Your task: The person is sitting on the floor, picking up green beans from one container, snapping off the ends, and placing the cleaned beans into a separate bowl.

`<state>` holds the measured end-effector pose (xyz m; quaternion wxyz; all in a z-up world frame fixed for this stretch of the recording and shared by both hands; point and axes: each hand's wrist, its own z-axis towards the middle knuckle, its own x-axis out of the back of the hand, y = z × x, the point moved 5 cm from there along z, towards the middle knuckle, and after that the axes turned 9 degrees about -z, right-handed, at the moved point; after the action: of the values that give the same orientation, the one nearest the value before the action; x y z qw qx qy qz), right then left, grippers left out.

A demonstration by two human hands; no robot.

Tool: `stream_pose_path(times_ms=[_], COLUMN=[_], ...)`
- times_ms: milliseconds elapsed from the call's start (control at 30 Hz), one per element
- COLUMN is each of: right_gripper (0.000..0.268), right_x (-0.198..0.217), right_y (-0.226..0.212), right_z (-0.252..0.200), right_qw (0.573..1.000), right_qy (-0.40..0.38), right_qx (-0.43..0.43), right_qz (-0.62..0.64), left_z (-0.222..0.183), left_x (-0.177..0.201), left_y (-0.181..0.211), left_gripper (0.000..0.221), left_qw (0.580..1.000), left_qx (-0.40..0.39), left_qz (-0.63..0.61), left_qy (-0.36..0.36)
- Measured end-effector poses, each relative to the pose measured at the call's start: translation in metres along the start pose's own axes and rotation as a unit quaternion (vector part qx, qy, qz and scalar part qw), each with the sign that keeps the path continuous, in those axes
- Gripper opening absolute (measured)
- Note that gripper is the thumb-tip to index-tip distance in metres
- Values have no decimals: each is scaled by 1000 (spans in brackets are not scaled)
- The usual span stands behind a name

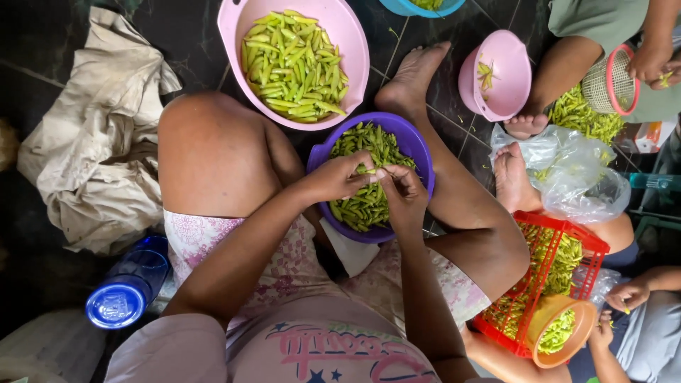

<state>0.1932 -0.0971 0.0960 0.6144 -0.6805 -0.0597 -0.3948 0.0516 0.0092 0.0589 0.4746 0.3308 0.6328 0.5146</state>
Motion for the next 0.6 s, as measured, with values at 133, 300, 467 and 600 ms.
stream_pose_path(times_ms=[133, 300, 467, 600], right_gripper=[12, 22, 24, 30], right_x=[6, 19, 29, 34], right_y=[-1, 10, 34, -11], right_z=[-9, -22, -10, 19], right_qw=[999, 985, 980, 966], right_qy=[-36, -125, -115, -6], right_qx=[-22, -94, -151, 62], right_qz=[1, 76, 57, -251], left_z=[-2, -1, -3, -6], left_x=[-2, -10, 13, 36], left_y=[-10, -5, -6, 4], left_gripper=[23, 14, 13, 9], left_qw=[999, 995, 999, 993], left_qx=[11, 5, -14, -80], left_qz=[19, 2, 22, -5], left_qy=[-29, -99, -36, 86])
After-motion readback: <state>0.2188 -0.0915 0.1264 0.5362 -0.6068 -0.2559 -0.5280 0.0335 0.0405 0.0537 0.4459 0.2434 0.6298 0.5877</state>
